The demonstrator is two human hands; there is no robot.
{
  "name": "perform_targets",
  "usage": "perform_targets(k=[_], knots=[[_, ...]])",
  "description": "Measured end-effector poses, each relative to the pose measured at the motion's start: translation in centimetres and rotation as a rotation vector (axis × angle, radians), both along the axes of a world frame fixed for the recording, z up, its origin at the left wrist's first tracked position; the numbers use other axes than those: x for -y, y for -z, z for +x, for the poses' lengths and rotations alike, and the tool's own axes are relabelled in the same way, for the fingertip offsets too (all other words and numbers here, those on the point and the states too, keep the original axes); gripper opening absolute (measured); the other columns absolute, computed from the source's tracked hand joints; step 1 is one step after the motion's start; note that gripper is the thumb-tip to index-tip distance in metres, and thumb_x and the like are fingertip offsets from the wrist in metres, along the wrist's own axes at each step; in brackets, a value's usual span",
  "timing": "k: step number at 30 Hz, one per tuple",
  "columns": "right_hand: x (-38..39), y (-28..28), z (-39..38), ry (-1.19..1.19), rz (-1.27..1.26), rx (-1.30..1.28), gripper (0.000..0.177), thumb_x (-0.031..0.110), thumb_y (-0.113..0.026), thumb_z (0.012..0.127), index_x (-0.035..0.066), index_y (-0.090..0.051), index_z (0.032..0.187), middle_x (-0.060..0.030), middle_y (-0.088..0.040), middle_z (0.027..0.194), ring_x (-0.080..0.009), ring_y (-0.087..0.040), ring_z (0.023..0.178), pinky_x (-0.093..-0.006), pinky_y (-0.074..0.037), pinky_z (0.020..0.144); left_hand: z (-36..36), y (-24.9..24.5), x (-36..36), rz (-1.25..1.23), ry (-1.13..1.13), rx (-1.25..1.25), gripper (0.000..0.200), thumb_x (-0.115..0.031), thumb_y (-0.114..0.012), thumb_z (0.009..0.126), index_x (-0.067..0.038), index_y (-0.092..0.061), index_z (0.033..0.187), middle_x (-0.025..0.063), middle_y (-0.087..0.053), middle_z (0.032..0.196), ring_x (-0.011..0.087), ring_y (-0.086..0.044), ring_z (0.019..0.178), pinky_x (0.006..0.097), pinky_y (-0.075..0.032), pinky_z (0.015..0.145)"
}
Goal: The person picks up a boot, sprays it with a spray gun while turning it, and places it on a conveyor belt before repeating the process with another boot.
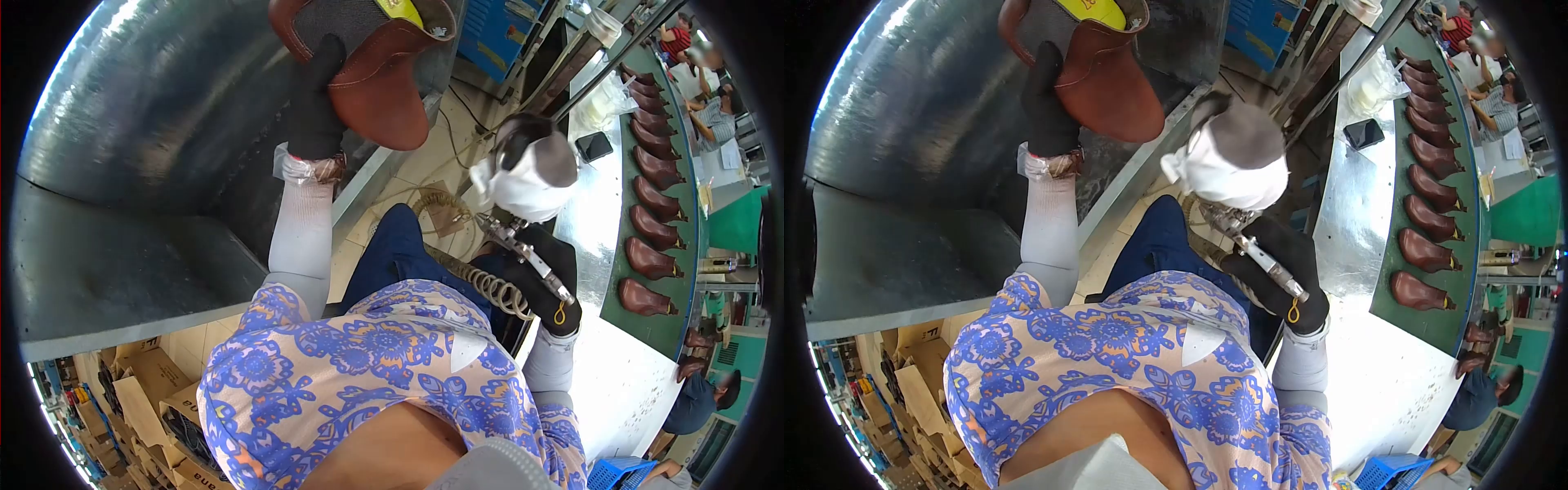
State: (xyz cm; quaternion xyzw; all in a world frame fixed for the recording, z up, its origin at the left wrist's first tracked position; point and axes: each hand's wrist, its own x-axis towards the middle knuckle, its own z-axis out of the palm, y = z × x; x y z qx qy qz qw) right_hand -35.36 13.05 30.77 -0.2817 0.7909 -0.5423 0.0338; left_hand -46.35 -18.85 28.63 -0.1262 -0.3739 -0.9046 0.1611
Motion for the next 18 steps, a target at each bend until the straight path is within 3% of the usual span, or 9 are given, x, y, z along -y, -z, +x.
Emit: perform_targets(k=[1, 3, 4, 7, 13, 15, 16, 17, 18], knots=[[0.1, 0.0, 0.0, -0.026, 0.004, -0.023, 0.027, 0.003, -0.069, 0.065, 0.0, -0.058, 0.089, -0.0094, -0.059, 0.073, -0.0204, -0.056, 0.058, -0.0292, -0.042, 0.054, 0.1, -0.1, 0.3, -0.03, -0.057, 0.007, 0.037, -0.027, -0.047, 0.089, -0.001, -0.049, 0.114, 0.0122, -0.056, 0.112, 0.0234, -0.055, 0.099, 0.037, -0.043, 0.088], [-0.2, 0.2, 0.2, 0.147, 0.066, 0.098, 0.027, 0.003, -0.068, 0.065, 0.0, -0.058, 0.089, -0.0093, -0.058, 0.07, -0.02, -0.056, 0.058, -0.0291, -0.042, 0.053, 0.7, -0.5, 0.4, -0.087, -0.109, 0.007, 0.036, -0.027, -0.048, 0.088, 0.0, -0.05, 0.113, 0.0124, -0.056, 0.111, 0.0232, -0.056, 0.099, 0.0366, -0.044, 0.087], [-0.1, -0.2, -0.2, 0.1, 0.045, -0.06, 0.026, 0.003, -0.068, 0.064, 0.0, -0.058, 0.088, -0.0089, -0.057, 0.067, -0.0194, -0.056, 0.057, -0.0288, -0.042, 0.052, 1.0, -0.9, 0.3, -0.145, -0.157, 0.005, 0.035, -0.026, -0.049, 0.088, 0.0, -0.051, 0.111, 0.0125, -0.057, 0.11, 0.0229, -0.056, 0.098, 0.0362, -0.044, 0.086], [0.4, -0.8, 0.6, 0.148, -0.011, 0.073, 0.02, 0.002, -0.069, 0.064, 0.0, -0.058, 0.08, -0.0079, -0.056, 0.065, -0.017, -0.055, 0.055, -0.028, -0.04, 0.051, 2.4, -3.4, -1.5, -0.138, -0.184, -0.033, 0.035, -0.026, -0.05, 0.087, 0.0, -0.051, 0.111, 0.0126, -0.057, 0.108, 0.0227, -0.056, 0.097, 0.0358, -0.045, 0.085], [0.7, 0.2, 2.0, -0.003, -0.082, -0.014, 0.022, 0.004, -0.07, 0.064, 0.0, -0.058, 0.081, -0.0085, -0.054, 0.065, -0.0206, -0.054, 0.054, -0.028, -0.038, 0.049, 2.3, -3.2, -0.7, -0.15, -0.168, -0.103, 0.04, -0.028, -0.051, 0.087, 0.0, -0.048, 0.115, 0.0125, -0.057, 0.108, 0.0229, -0.057, 0.096, 0.0361, -0.045, 0.085], [1.8, -1.4, 2.9, 0.188, 0.085, -0.139, 0.021, 0.002, -0.067, 0.065, -0.001, -0.058, 0.083, -0.0088, -0.055, 0.066, -0.0197, -0.054, 0.054, -0.0277, -0.039, 0.05, 2.7, -3.1, -0.8, -0.116, -0.14, -0.106, 0.041, -0.028, -0.051, 0.087, 0.001, -0.047, 0.116, 0.0125, -0.056, 0.109, 0.0229, -0.056, 0.097, 0.0362, -0.045, 0.085], [1.3, -0.9, 3.3, 0.224, -0.042, 0.075, 0.021, 0.001, -0.065, 0.065, -0.001, -0.058, 0.085, -0.0093, -0.056, 0.067, -0.019, -0.054, 0.054, -0.0279, -0.04, 0.052, 3.0, -3.0, -0.9, -0.08, -0.117, -0.111, 0.042, -0.029, -0.051, 0.087, 0.001, -0.046, 0.117, 0.0126, -0.056, 0.11, 0.0229, -0.056, 0.098, 0.0362, -0.045, 0.085], [1.0, -0.5, 3.1, 0.197, 0.021, -0.078, 0.022, 0.003, -0.066, 0.065, -0.001, -0.058, 0.085, -0.0096, -0.057, 0.068, -0.0177, -0.054, 0.055, -0.0278, -0.04, 0.052, 3.4, -3.2, -1.2, -0.08, -0.112, -0.118, 0.042, -0.029, -0.051, 0.087, 0.001, -0.046, 0.117, 0.0126, -0.056, 0.11, 0.0229, -0.056, 0.098, 0.0362, -0.045, 0.085], [1.2, -0.8, 3.6, 0.227, 0.031, -0.007, 0.021, 0.003, -0.067, 0.065, -0.001, -0.058, 0.084, -0.0097, -0.057, 0.068, -0.0178, -0.055, 0.055, -0.0278, -0.04, 0.052, 3.9, -3.5, -1.4, -0.104, -0.164, -0.112, 0.043, -0.029, -0.05, 0.088, 0.001, -0.045, 0.118, 0.0124, -0.056, 0.111, 0.0227, -0.056, 0.098, 0.0362, -0.045, 0.085]])
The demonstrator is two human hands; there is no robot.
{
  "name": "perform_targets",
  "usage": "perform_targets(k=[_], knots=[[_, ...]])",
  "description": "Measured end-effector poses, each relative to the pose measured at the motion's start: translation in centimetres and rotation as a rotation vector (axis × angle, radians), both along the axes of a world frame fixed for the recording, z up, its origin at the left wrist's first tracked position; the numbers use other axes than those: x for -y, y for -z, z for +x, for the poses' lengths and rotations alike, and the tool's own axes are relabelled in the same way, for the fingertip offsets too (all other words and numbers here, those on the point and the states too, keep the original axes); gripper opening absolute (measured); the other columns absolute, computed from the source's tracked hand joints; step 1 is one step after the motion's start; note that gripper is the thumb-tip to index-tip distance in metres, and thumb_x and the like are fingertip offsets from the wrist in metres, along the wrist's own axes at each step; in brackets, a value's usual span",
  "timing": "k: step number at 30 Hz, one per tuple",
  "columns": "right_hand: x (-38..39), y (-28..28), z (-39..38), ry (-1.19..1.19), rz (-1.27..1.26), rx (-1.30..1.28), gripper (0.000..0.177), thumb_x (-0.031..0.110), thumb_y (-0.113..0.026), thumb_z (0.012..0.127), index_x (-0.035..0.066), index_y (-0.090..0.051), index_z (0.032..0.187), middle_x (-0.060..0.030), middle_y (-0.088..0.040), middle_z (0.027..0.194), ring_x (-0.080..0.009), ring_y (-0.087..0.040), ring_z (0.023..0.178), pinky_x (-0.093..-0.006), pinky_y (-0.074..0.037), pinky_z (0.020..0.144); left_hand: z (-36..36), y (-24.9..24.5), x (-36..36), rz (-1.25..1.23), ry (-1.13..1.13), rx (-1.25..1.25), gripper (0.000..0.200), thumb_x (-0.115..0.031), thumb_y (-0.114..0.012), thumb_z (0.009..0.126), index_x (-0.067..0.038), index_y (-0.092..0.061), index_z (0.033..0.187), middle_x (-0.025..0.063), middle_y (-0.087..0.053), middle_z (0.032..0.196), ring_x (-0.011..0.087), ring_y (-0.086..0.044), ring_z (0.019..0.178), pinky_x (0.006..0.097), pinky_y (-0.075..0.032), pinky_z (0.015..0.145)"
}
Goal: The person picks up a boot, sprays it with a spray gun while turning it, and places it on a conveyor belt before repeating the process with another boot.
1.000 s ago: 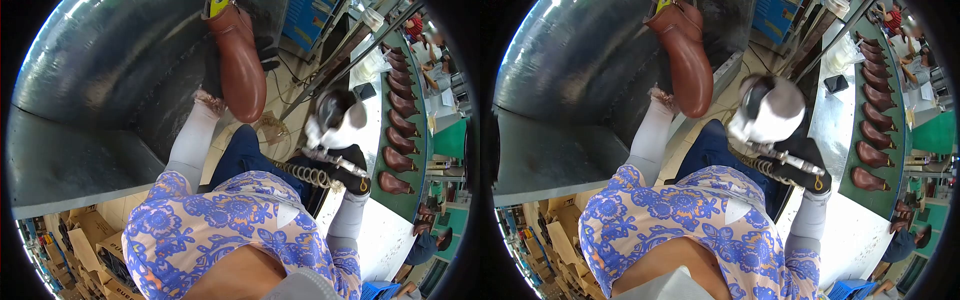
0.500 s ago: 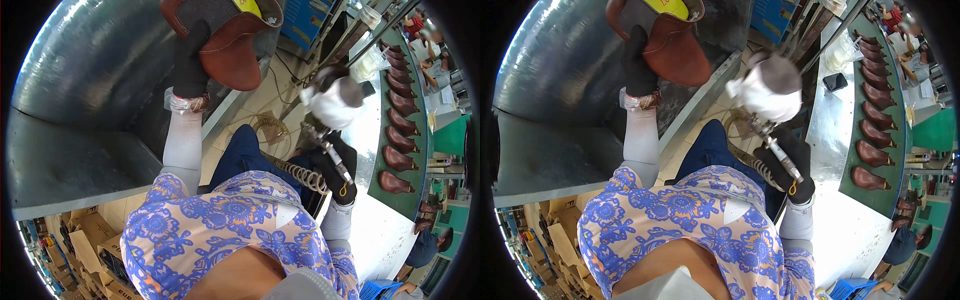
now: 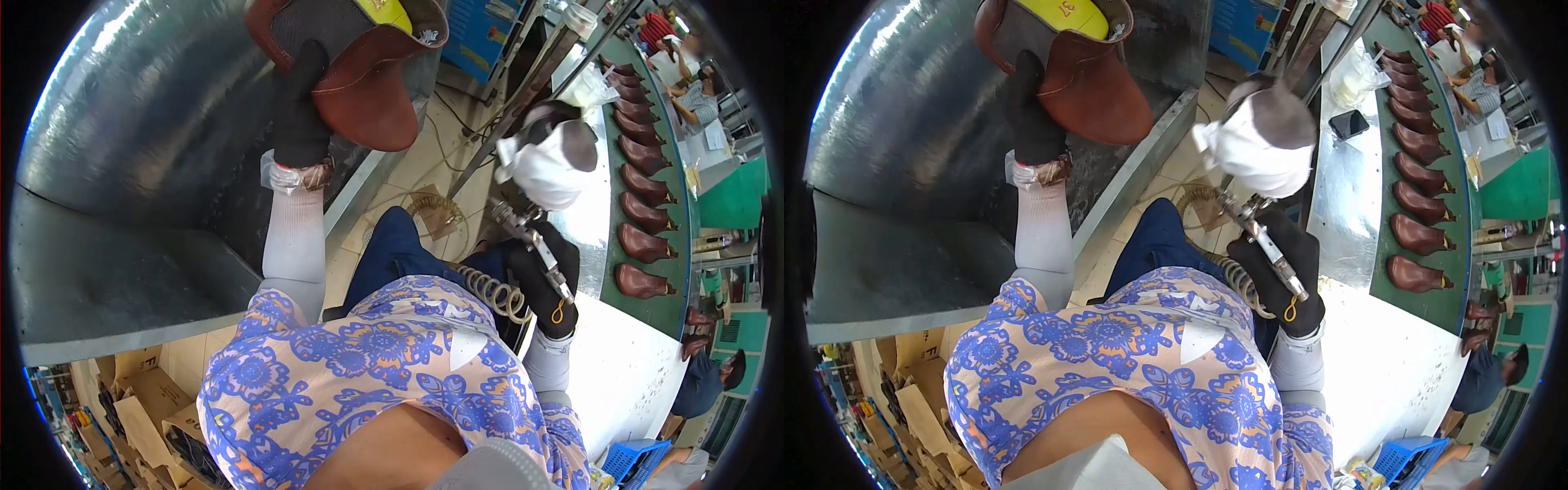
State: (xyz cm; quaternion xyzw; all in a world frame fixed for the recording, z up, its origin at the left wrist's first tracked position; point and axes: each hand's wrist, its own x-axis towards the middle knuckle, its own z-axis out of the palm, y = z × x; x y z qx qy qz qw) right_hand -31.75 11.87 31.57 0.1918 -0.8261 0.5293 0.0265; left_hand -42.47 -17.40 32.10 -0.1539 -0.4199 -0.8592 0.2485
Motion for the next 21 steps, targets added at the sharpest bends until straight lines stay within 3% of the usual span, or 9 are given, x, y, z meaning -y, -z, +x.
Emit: perform_targets(k=[1, 3, 5, 7, 11, 13, 15, 17, 21], knots=[[0.2, -0.3, 0.5, 0.033, 0.002, 0.071, 0.021, 0.004, -0.067, 0.065, -0.001, -0.058, 0.083, -0.0098, -0.057, 0.068, -0.018, -0.055, 0.055, -0.0278, -0.04, 0.051, 0.2, -0.2, -0.2, -0.02, -0.052, 0.005, 0.044, -0.03, -0.05, 0.088, 0.002, -0.044, 0.118, 0.0122, -0.055, 0.111, 0.0225, -0.056, 0.098, 0.0362, -0.045, 0.086], [-0.5, -0.1, 0.8, -0.156, -0.097, 0.052, 0.019, 0.003, -0.068, 0.063, -0.002, -0.059, 0.08, -0.0103, -0.057, 0.069, -0.0194, -0.057, 0.057, -0.0293, -0.041, 0.052, 0.1, 0.1, 0.3, 0.003, 0.02, -0.035, 0.044, -0.025, -0.051, 0.087, 0.001, -0.042, 0.121, 0.0126, -0.053, 0.114, 0.0231, -0.055, 0.1, 0.0366, -0.045, 0.087], [0.0, -0.6, 1.8, 0.023, -0.123, 0.085, 0.019, 0.002, -0.067, 0.063, -0.002, -0.059, 0.08, -0.0104, -0.057, 0.069, -0.0197, -0.057, 0.057, -0.03, -0.041, 0.052, 0.1, 0.1, 0.4, 0.029, 0.099, -0.073, 0.045, -0.02, -0.053, 0.086, 0.001, -0.04, 0.123, 0.013, -0.05, 0.117, 0.0237, -0.054, 0.102, 0.0369, -0.045, 0.087], [-0.2, -1.0, 2.0, 0.01, -0.076, 0.051, 0.019, 0.002, -0.067, 0.064, -0.002, -0.059, 0.081, -0.0102, -0.057, 0.07, -0.0197, -0.057, 0.058, -0.0301, -0.041, 0.052, 0.5, 0.0, 0.0, -0.011, 0.067, -0.067, 0.048, -0.032, -0.048, 0.089, 0.003, -0.041, 0.121, 0.0131, -0.052, 0.115, 0.0238, -0.053, 0.102, 0.0367, -0.042, 0.089], [-1.4, -0.3, 2.3, -0.178, -0.12, -0.049, 0.02, 0.004, -0.068, 0.067, -0.002, -0.058, 0.083, -0.0091, -0.056, 0.07, -0.019, -0.055, 0.056, -0.0291, -0.04, 0.051, 0.2, 0.1, -0.4, 0.04, 0.012, -0.02, 0.05, -0.033, -0.048, 0.089, 0.003, -0.04, 0.122, 0.0137, -0.051, 0.118, 0.0247, -0.052, 0.104, 0.0378, -0.041, 0.09], [-0.8, -0.6, 2.8, 0.089, -0.122, 0.031, 0.018, 0.004, -0.068, 0.067, -0.001, -0.057, 0.08, -0.0081, -0.055, 0.067, -0.0174, -0.054, 0.055, -0.0282, -0.038, 0.049, -0.4, 0.5, -0.2, 0.063, 0.056, -0.036, 0.051, -0.035, -0.048, 0.089, 0.002, -0.039, 0.123, 0.0134, -0.05, 0.119, 0.0247, -0.051, 0.106, 0.0388, -0.04, 0.092], [-1.6, -0.6, 2.1, 0.066, -0.057, -0.03, 0.019, 0.004, -0.069, 0.067, -0.001, -0.057, 0.081, -0.0074, -0.055, 0.066, -0.0156, -0.053, 0.054, -0.0279, -0.037, 0.048, -0.7, 0.5, -0.4, 0.066, 0.084, 0.016, 0.053, -0.035, -0.048, 0.089, 0.002, -0.037, 0.124, 0.0132, -0.049, 0.12, 0.0246, -0.049, 0.108, 0.0397, -0.038, 0.094], [-2.5, 0.2, 1.4, -0.122, -0.129, -0.022, 0.018, 0.003, -0.068, 0.068, -0.001, -0.057, 0.082, -0.0077, -0.055, 0.067, -0.0152, -0.052, 0.053, -0.0278, -0.036, 0.048, -1.2, 0.2, -0.9, 0.082, 0.229, -0.074, 0.052, -0.028, -0.052, 0.087, 0.001, -0.034, 0.127, 0.014, -0.047, 0.122, 0.0255, -0.051, 0.107, 0.0387, -0.043, 0.09], [-2.6, -0.8, -1.1, 0.11, -0.21, 0.171, 0.01, -0.001, -0.063, 0.071, -0.001, -0.059, 0.08, -0.0072, -0.055, 0.07, -0.0137, -0.052, 0.057, -0.0266, -0.037, 0.051, -6.0, 0.5, -2.1, 0.123, 0.423, -0.004, 0.055, -0.032, -0.052, 0.087, -0.001, -0.034, 0.128, 0.0141, -0.047, 0.123, 0.026, -0.048, 0.11, 0.0404, -0.039, 0.094]])
